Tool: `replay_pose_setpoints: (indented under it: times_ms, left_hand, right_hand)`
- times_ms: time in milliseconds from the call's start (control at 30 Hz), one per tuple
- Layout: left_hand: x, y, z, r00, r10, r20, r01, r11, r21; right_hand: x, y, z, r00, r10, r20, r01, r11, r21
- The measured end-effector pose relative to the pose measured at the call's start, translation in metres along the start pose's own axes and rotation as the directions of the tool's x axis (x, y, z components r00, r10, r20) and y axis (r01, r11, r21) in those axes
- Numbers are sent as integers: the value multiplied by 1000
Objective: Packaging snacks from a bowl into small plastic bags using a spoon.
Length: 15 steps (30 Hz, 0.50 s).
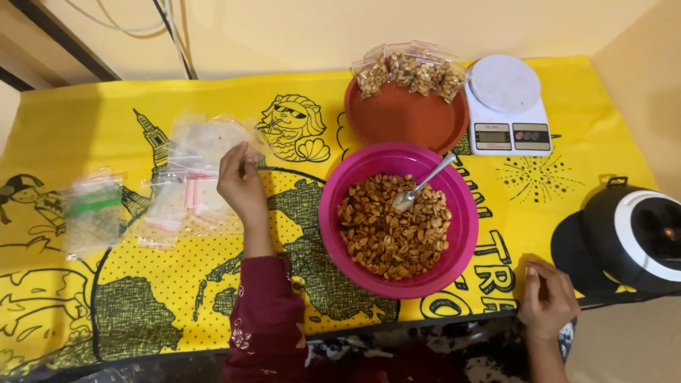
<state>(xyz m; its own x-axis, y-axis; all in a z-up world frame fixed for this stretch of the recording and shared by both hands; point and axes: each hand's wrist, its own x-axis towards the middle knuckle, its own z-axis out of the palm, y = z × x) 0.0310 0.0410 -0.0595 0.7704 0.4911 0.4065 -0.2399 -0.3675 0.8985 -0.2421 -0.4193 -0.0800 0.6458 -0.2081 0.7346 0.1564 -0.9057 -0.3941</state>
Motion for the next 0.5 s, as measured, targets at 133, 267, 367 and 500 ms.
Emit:
replay_pose_setpoints:
  times_ms: [133,267,367,500]
  left_hand:
    - [0,-2,1,1000,3,11,-3,1000,5]
    - [-1,0,-1,1000,22,-10,-22,1000,-5]
    - [0,1,0,998,57,-14,-57,998,3]
    - [1,0,1,989,144,-28,-143,989,36]
  right_hand:
    - [0,-1,0,1000,29,-12,-29,1000,5]
    - [0,0,2,1000,24,-19,-24,1000,13]
    - [2,0,1,999,36,-17,-36,999,6]
    - [2,-1,1,1000,14,-5,-14,1000,-6]
